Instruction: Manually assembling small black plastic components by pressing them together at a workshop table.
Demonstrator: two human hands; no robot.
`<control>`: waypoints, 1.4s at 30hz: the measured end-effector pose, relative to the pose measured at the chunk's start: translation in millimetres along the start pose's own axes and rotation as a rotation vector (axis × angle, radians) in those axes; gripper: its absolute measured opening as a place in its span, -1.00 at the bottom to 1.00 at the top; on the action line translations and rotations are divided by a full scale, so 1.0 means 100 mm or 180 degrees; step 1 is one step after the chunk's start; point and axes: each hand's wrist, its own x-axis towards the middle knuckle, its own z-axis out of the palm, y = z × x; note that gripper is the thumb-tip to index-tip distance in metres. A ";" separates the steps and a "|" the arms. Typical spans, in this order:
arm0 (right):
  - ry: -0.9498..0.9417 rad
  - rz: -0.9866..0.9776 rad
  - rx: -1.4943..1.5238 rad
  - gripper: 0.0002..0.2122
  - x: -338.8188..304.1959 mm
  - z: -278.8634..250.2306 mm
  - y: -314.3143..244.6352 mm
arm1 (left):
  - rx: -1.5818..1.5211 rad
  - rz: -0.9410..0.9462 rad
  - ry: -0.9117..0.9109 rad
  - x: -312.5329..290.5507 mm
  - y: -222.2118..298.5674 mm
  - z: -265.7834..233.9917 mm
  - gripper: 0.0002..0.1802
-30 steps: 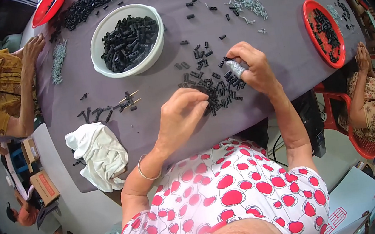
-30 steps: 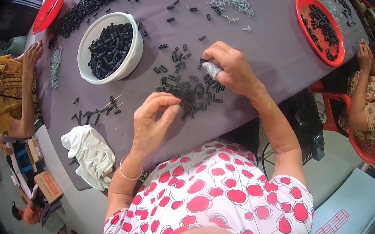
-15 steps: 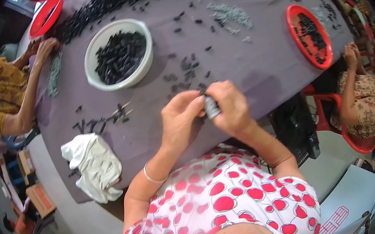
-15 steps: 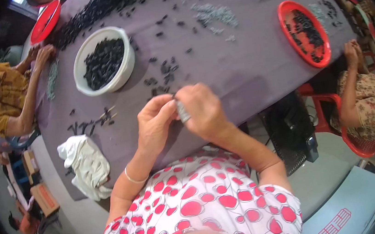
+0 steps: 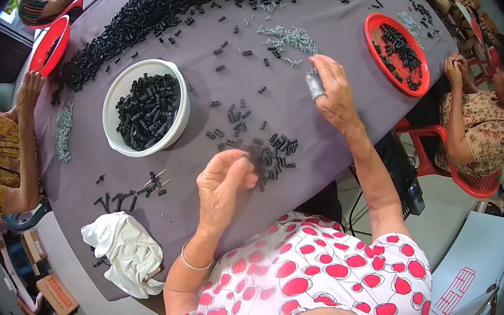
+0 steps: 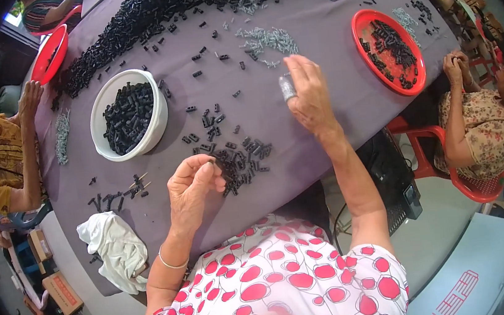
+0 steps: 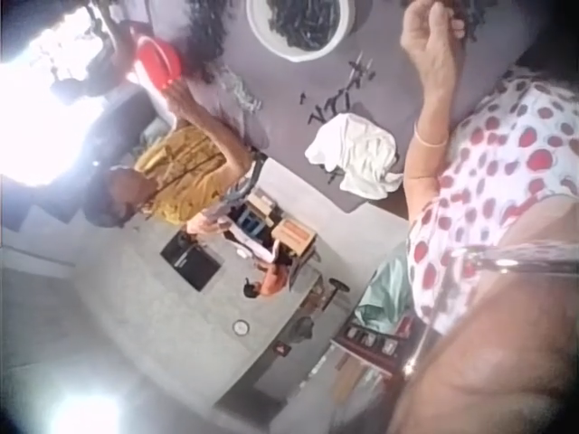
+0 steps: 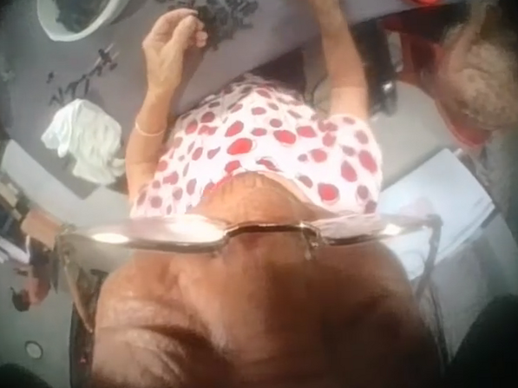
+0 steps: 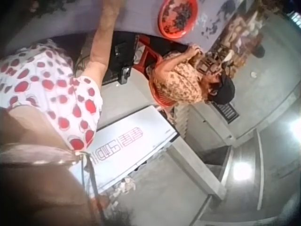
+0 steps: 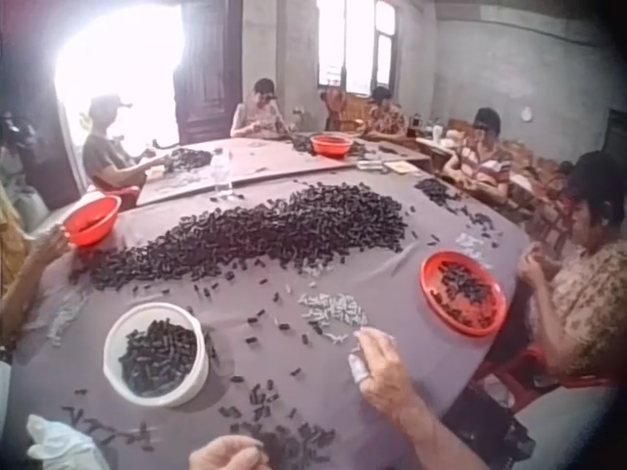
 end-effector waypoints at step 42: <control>-0.1357 0.0082 0.2373 -0.72 -0.38 -0.27 -0.94 | -0.0038 -0.0159 -0.0182 -0.02 -0.18 -0.10 -0.80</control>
